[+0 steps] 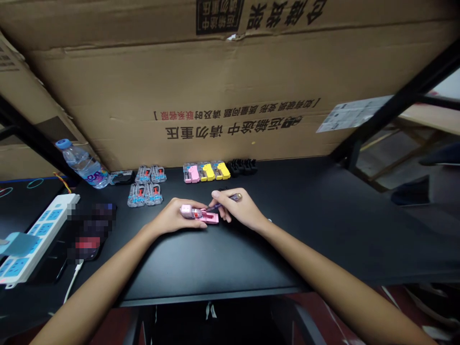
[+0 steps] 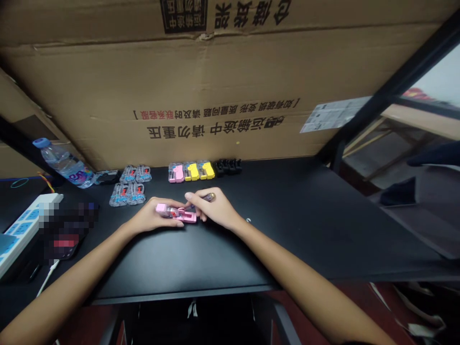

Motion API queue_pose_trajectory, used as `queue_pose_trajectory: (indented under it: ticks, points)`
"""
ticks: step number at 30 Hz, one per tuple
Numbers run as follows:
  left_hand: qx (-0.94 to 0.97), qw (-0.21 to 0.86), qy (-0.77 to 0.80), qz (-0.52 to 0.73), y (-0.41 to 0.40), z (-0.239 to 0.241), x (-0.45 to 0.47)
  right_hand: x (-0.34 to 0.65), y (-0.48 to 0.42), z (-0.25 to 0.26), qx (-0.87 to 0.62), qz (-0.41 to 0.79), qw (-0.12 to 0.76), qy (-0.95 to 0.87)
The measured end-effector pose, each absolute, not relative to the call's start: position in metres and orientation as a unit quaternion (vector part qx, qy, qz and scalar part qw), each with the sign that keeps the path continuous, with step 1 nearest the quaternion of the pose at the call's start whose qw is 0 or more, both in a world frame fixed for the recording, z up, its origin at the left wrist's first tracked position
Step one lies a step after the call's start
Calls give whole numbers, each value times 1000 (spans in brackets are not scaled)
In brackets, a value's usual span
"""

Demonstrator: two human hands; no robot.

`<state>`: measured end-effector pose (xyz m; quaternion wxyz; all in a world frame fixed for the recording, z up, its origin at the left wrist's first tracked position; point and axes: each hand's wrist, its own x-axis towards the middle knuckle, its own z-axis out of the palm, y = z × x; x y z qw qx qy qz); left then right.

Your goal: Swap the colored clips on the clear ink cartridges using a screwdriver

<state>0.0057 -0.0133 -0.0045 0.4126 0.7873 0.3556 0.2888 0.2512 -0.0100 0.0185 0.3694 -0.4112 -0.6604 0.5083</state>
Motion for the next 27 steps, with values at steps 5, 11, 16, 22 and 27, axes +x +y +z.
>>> queue_pose_trajectory:
  ticks: [5,11,16,22,27]
  points:
    - [774,432,361,289,-13,-3,5,253,-11,27,-398,501,363,-677]
    - [757,457,362,295,-13,-4,5,256,-6,24,-432,463,381,-673]
    - [746,470,370,294,-13,-5,5,263,1,22,-470,419,398,-668]
    - [789,414,352,287,-14,2,6,271,5,24,-488,361,412,-680]
    - [820,330,322,338,-13,4,2,264,3,20,-468,378,376,-705]
